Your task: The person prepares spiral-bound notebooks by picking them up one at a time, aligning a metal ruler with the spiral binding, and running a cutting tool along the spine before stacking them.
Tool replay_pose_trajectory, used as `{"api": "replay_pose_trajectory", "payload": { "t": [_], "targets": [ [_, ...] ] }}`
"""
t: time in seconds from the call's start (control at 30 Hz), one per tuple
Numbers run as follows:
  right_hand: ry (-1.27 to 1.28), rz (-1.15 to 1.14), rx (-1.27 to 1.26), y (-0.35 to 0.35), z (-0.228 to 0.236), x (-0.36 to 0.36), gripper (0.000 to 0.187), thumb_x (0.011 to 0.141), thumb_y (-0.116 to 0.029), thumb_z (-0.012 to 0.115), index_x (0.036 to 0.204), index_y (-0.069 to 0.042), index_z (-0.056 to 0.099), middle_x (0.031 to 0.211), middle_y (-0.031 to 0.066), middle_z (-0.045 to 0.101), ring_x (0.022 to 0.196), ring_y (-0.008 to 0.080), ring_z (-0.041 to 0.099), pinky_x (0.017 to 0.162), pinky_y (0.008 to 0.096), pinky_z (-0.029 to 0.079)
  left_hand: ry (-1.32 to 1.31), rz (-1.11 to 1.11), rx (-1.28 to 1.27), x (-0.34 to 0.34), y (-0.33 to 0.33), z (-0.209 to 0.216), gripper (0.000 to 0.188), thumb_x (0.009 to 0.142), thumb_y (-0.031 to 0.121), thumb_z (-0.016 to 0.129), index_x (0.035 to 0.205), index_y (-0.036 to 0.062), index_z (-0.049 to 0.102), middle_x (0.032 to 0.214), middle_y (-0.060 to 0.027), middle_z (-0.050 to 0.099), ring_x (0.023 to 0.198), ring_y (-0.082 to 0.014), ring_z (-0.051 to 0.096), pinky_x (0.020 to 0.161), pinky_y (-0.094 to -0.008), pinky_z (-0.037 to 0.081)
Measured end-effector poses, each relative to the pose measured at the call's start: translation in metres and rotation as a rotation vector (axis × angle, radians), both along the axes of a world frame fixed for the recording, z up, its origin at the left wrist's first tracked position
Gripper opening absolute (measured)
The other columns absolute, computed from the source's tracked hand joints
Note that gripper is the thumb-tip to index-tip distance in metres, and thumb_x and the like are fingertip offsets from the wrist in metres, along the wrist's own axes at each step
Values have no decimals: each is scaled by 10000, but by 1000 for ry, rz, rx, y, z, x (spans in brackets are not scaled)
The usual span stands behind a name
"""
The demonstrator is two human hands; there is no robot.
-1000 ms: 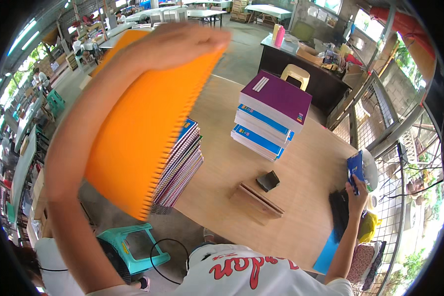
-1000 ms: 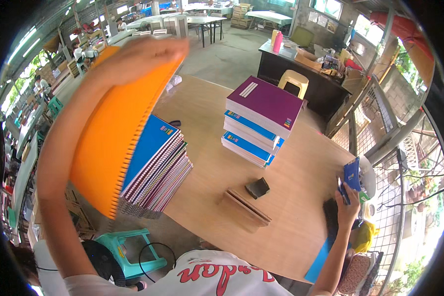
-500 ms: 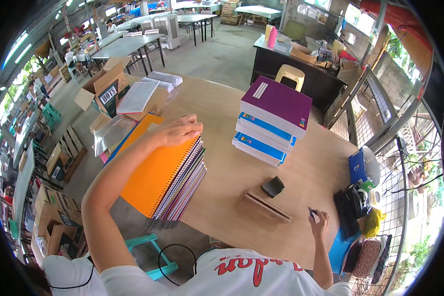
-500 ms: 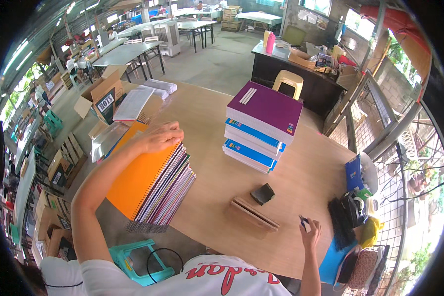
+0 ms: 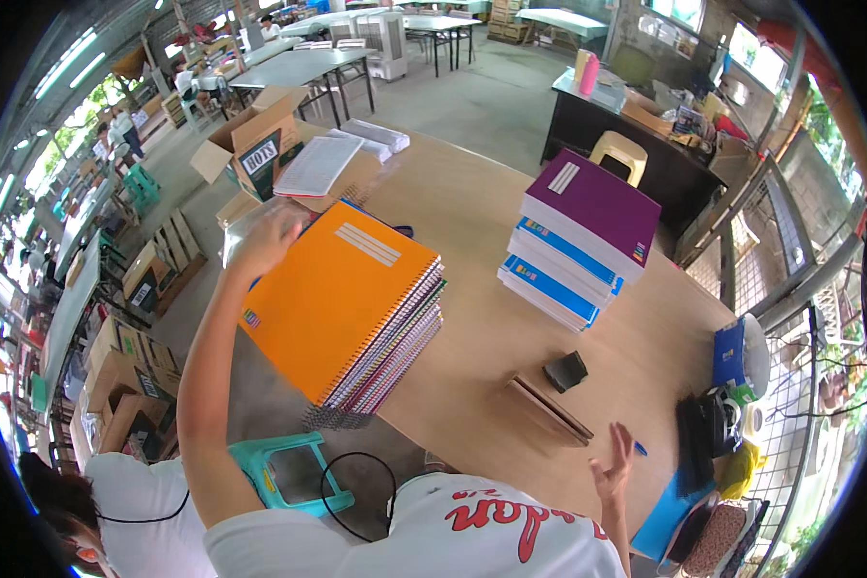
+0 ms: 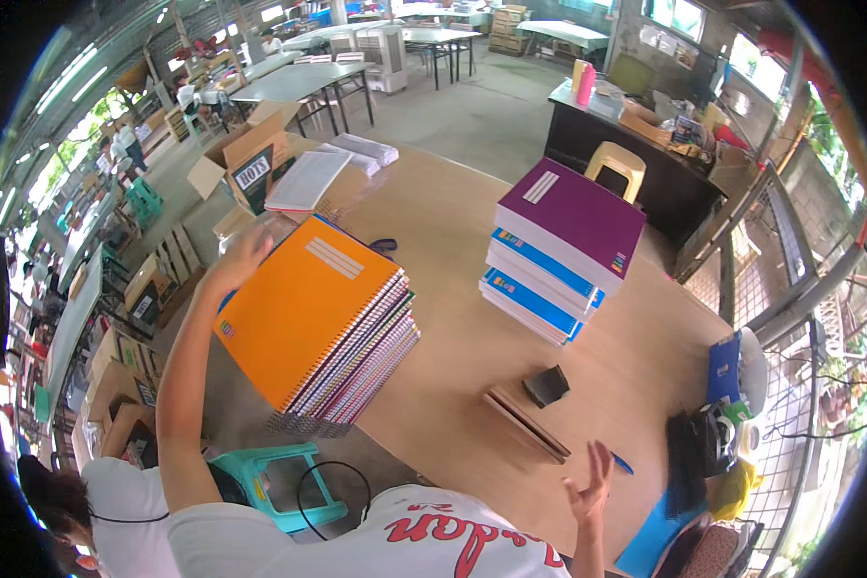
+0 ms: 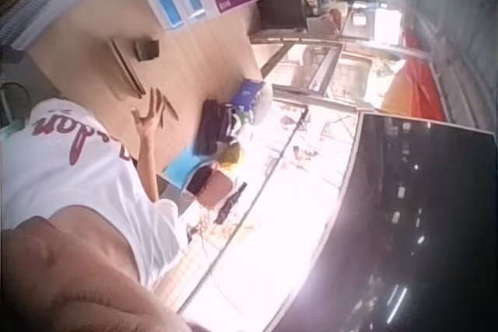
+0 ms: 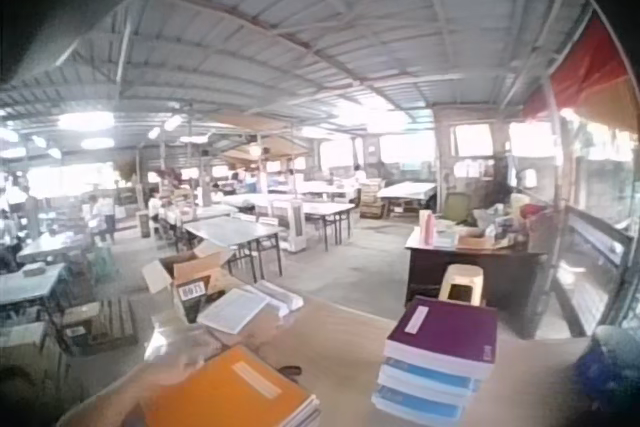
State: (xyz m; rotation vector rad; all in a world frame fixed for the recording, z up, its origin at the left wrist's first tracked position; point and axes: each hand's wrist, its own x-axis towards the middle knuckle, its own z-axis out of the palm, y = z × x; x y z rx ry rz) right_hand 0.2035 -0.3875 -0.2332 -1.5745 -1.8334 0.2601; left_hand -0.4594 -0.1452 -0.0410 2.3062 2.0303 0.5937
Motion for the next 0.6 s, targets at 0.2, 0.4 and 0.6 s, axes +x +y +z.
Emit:
{"api": "replay_pose_trajectory", "payload": {
  "t": [0.2,0.4,0.6],
  "targets": [
    [109,56,-144,27,-7,-45,582,743,17,762,1300,-53,610,1257,188,616,1075,368,646,873,411,558,-43,204,-56,-10,-20,-27,407,1026,368,503,1255,45,596,1038,-239,682,975,-421,659,813,-474,511],
    [105,93,-59,40,-11,-41,465,786,40,708,1233,-81,665,1118,152,688,966,343,691,803,388,578,350,204,391,42,-62,21,442,968,288,595,1364,97,550,1298,-207,616,1152,-439,598,942,-489,504],
    [64,26,-39,46,-18,-24,495,751,5,736,1227,-116,673,1085,115,693,968,318,672,779,393,575,-609,-547,435,302,-139,94,513,890,244,694,1352,66,559,1223,-175,655,1119,-349,643,946,-394,511]
  ]
}}
